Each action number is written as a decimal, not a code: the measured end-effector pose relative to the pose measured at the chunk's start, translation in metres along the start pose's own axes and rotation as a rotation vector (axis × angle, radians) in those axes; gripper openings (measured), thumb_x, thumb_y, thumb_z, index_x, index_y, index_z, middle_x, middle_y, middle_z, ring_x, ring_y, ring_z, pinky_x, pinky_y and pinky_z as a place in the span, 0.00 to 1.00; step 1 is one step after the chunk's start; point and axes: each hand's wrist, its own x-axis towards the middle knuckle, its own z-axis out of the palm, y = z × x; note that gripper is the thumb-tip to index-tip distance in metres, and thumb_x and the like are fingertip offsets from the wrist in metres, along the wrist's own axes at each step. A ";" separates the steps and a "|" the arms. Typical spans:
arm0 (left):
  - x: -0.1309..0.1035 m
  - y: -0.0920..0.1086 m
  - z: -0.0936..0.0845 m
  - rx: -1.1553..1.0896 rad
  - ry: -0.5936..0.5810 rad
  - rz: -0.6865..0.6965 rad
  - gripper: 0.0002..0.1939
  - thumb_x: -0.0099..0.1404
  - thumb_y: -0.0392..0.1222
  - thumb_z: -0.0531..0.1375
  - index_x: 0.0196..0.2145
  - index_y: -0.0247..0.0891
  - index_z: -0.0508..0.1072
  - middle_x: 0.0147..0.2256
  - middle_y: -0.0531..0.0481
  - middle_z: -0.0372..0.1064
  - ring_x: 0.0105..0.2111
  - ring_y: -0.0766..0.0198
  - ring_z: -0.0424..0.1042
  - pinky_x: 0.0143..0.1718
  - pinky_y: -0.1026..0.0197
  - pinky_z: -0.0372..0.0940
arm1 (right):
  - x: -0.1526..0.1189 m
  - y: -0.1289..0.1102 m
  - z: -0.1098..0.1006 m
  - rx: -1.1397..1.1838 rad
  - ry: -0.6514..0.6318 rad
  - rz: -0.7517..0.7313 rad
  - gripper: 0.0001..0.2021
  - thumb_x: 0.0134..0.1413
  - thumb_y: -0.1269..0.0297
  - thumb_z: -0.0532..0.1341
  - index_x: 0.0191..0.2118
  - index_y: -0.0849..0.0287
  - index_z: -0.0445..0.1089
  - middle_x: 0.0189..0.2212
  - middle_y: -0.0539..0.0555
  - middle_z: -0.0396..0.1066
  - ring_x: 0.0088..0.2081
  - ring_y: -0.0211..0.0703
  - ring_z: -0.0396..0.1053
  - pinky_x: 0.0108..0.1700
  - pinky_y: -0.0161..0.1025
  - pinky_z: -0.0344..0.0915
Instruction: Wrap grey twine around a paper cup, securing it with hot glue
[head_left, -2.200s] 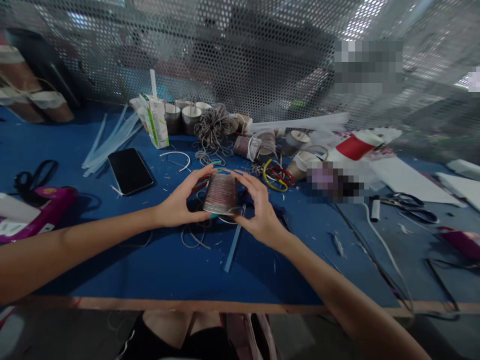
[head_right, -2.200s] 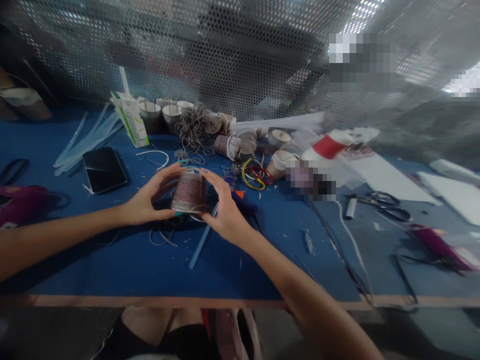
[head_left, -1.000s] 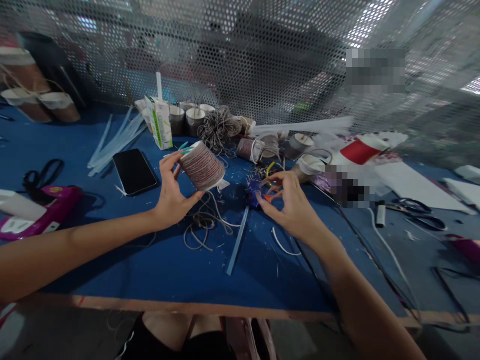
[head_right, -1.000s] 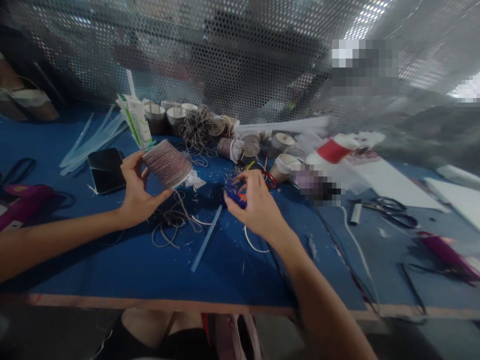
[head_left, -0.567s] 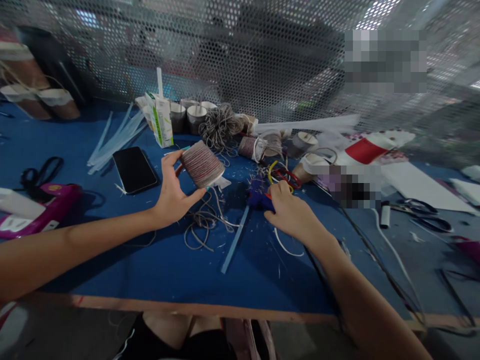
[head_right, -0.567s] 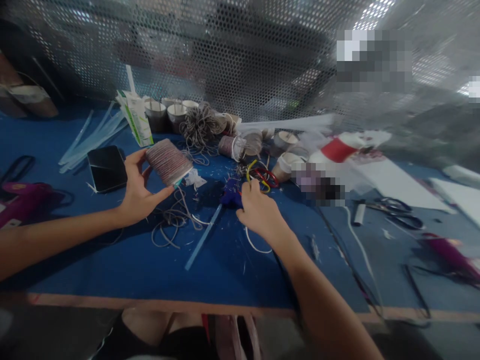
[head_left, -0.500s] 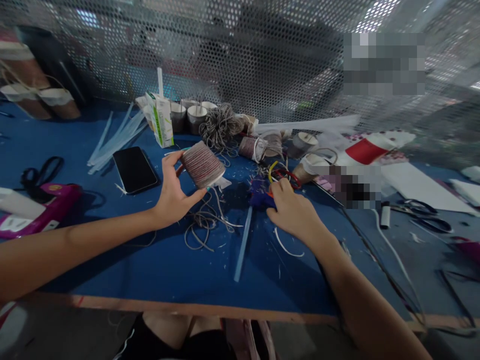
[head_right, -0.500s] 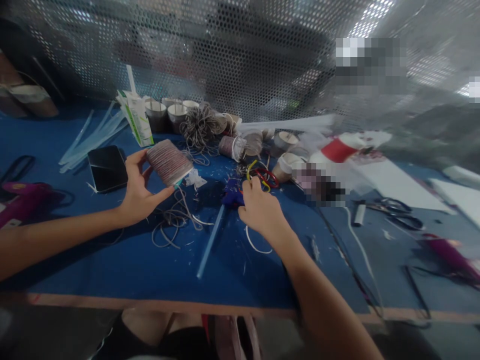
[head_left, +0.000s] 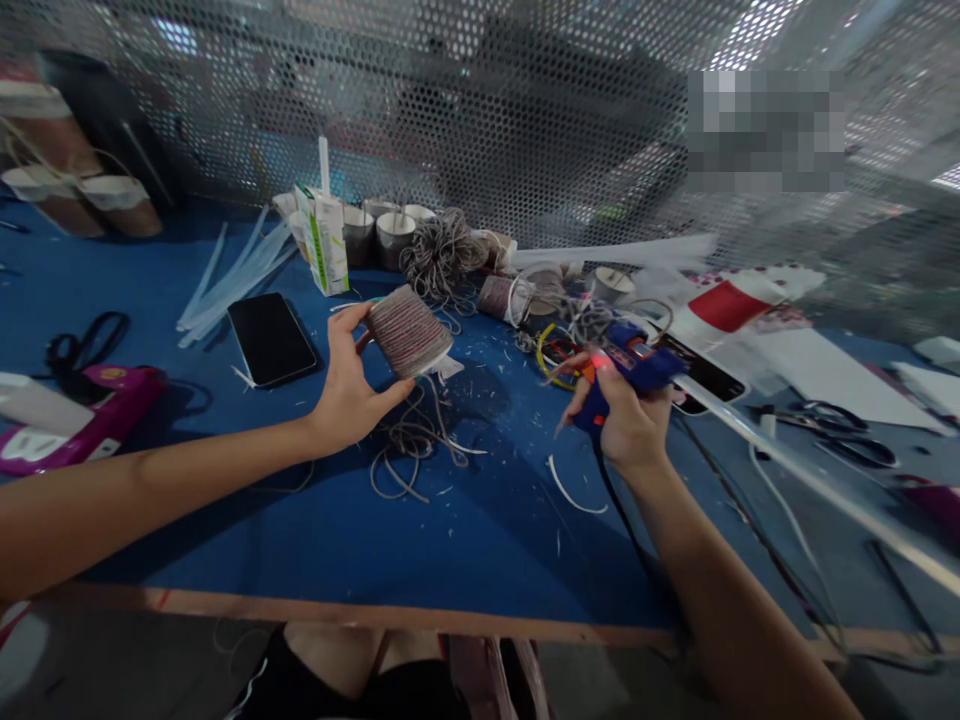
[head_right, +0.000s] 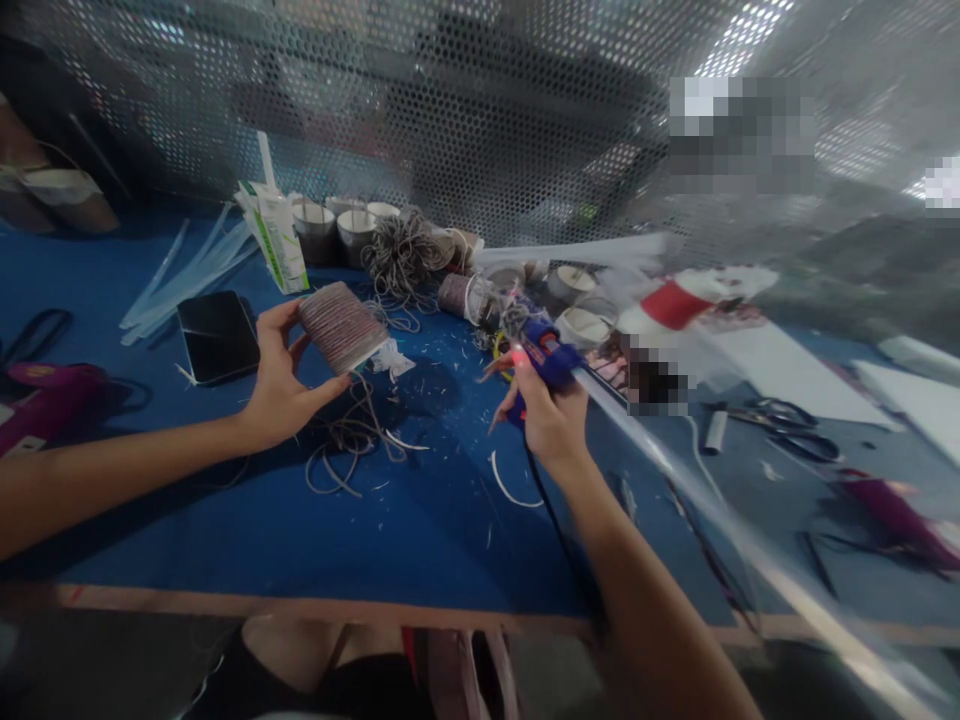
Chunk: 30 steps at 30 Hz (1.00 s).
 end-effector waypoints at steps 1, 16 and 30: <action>0.000 0.000 0.000 0.001 -0.004 -0.002 0.42 0.56 0.53 0.69 0.61 0.48 0.53 0.57 0.42 0.51 0.61 0.48 0.58 0.59 0.42 0.65 | -0.003 -0.001 0.004 0.053 -0.028 0.037 0.19 0.55 0.43 0.61 0.27 0.54 0.70 0.13 0.48 0.63 0.14 0.41 0.63 0.18 0.42 0.67; 0.001 0.001 -0.001 0.013 -0.021 -0.019 0.42 0.55 0.58 0.69 0.61 0.45 0.55 0.56 0.42 0.53 0.59 0.50 0.60 0.58 0.44 0.67 | -0.031 -0.024 0.027 -0.260 -0.443 -0.267 0.08 0.49 0.66 0.60 0.21 0.56 0.64 0.21 0.51 0.69 0.24 0.39 0.68 0.25 0.36 0.62; 0.000 0.001 -0.002 -0.003 -0.037 -0.025 0.43 0.54 0.58 0.70 0.61 0.46 0.55 0.57 0.42 0.53 0.60 0.49 0.60 0.58 0.44 0.68 | -0.032 -0.005 0.032 -0.214 -0.443 -0.397 0.09 0.49 0.69 0.59 0.21 0.56 0.62 0.20 0.47 0.63 0.22 0.35 0.63 0.26 0.35 0.59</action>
